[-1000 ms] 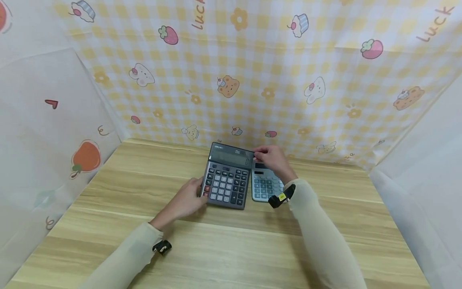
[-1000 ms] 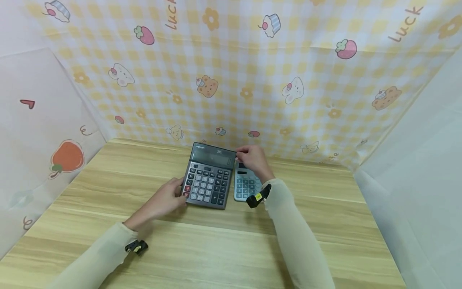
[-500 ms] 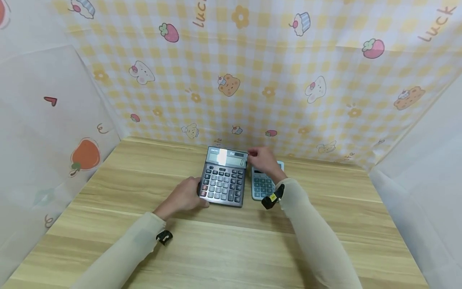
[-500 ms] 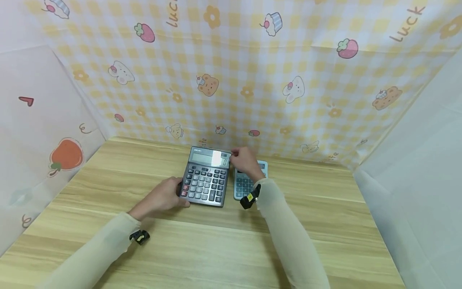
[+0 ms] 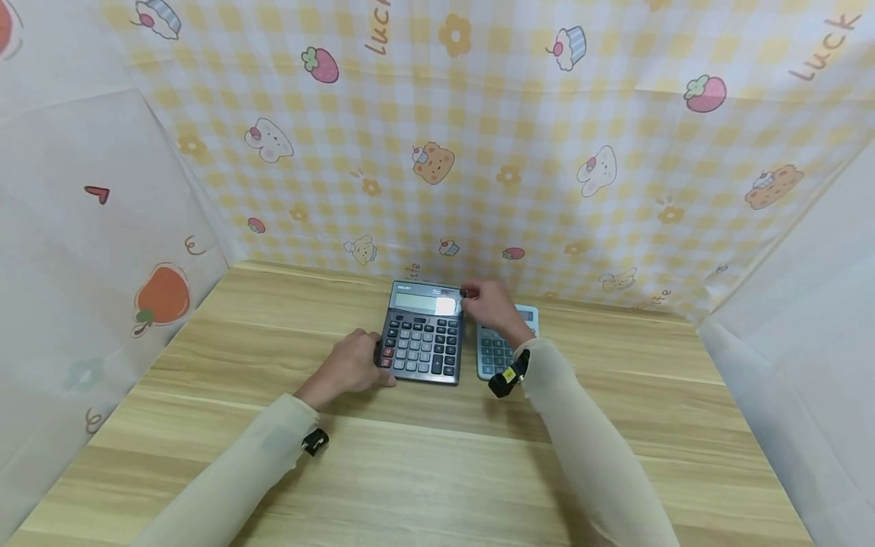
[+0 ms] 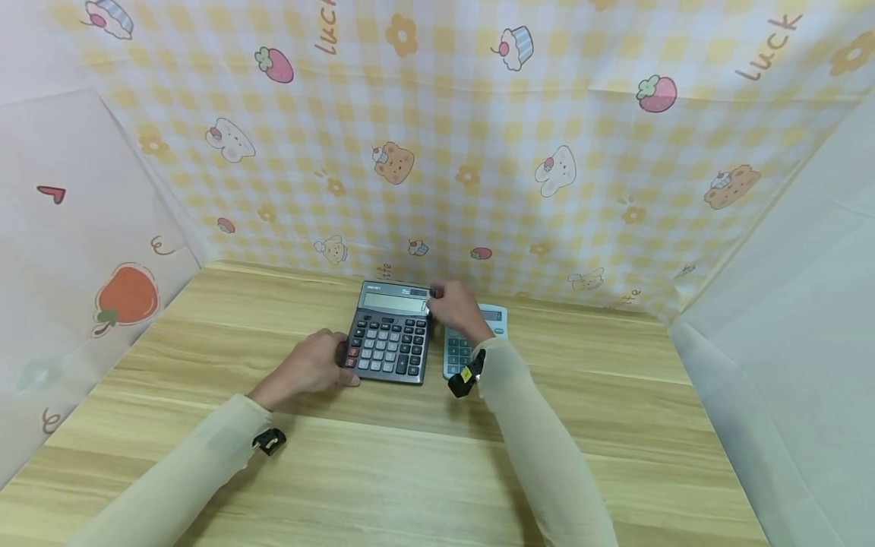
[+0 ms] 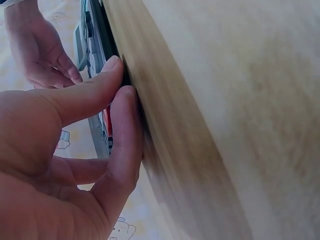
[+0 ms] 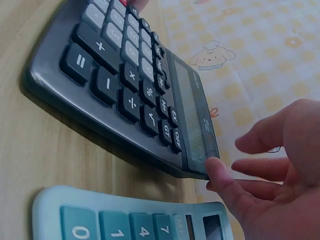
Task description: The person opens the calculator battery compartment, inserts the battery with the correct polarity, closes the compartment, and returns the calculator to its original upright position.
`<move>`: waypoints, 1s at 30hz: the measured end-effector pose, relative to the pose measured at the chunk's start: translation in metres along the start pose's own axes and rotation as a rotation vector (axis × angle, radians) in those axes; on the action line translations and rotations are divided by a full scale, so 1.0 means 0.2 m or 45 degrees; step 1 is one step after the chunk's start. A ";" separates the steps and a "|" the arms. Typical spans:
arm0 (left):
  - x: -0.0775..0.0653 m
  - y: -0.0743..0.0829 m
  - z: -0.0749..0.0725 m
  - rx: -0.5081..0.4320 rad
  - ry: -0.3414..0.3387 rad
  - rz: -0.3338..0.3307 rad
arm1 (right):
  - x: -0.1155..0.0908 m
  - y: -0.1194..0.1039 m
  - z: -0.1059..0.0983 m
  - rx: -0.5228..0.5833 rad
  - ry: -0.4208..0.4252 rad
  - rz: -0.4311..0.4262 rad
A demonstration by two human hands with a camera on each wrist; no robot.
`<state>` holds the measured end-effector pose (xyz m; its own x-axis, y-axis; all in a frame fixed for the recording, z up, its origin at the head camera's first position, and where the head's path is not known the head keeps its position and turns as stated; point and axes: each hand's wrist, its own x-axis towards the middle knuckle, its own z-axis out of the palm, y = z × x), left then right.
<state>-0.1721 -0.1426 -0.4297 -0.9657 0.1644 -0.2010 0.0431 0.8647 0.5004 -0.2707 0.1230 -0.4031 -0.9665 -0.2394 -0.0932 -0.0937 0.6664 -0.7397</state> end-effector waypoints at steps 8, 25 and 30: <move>0.00 0.00 0.00 -0.018 -0.006 -0.006 | -0.04 0.04 -0.01 0.059 -0.023 -0.043; 0.00 -0.04 0.02 -0.374 -0.031 0.050 | -0.78 0.46 -0.19 0.073 -0.219 -0.242; -0.01 -0.04 0.01 -0.216 0.060 0.086 | -0.91 0.50 -0.18 0.052 -0.212 -0.345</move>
<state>-0.1695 -0.1491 -0.4339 -0.9731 0.1937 -0.1245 0.0684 0.7594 0.6471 -0.1126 0.2592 -0.4353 -0.8547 -0.5191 0.0056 -0.3298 0.5346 -0.7781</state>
